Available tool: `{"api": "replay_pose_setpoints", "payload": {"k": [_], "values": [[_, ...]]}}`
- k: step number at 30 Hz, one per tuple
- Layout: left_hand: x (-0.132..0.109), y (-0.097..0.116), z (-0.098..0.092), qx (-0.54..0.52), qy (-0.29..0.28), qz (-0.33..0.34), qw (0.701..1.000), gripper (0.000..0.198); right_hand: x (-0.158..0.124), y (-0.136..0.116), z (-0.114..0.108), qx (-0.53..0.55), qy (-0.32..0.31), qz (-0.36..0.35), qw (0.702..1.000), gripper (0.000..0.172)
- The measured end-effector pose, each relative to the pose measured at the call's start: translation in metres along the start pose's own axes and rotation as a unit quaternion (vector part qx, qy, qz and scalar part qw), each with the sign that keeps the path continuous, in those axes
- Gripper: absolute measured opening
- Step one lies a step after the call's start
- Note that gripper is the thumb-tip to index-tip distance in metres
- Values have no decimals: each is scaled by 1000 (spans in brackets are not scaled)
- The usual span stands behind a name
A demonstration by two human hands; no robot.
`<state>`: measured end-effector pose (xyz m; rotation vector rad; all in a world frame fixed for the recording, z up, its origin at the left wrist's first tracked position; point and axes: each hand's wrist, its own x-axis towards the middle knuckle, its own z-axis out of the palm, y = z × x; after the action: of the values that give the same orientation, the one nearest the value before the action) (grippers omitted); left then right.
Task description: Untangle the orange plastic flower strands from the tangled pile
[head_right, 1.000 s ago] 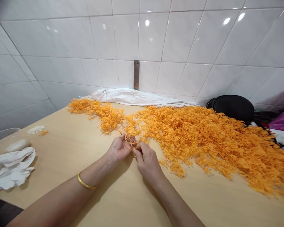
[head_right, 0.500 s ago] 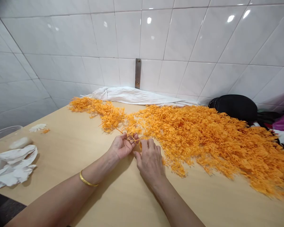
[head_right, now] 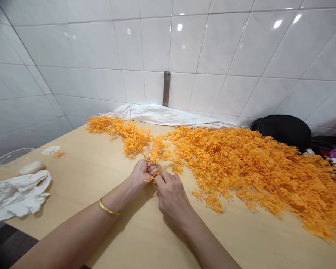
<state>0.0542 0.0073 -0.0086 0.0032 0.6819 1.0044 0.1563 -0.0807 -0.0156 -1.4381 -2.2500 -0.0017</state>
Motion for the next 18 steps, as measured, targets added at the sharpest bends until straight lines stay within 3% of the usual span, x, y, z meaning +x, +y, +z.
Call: {"api": "replay_pose_setpoints", "payload": {"k": [4,6,7,10,11,13,15,18], "values": [[10,16,-1,-19,11,67,998,33,-5,-10,-22,203,-79,-28,976,15],[11,22,-2,-26,5,87,996,32,-7,-5,-34,255,-50,-12,966,15],[11,24,-2,-26,1,88,996,32,-8,1,-39,250,3,25,968,15],[6,20,-3,-11,-26,68,997,31,-9,29,-47,124,154,201,960,18],[4,18,-2,-1,-41,64,997,29,-10,38,-46,58,157,254,953,19],[0,13,-2,18,-76,69,995,24,-11,52,-43,-73,105,319,939,21],[-3,9,-2,39,-102,76,991,15,-13,58,-38,-173,52,330,927,22],[-3,5,-5,98,-113,50,987,9,-13,57,-33,-236,75,297,922,25]]}}
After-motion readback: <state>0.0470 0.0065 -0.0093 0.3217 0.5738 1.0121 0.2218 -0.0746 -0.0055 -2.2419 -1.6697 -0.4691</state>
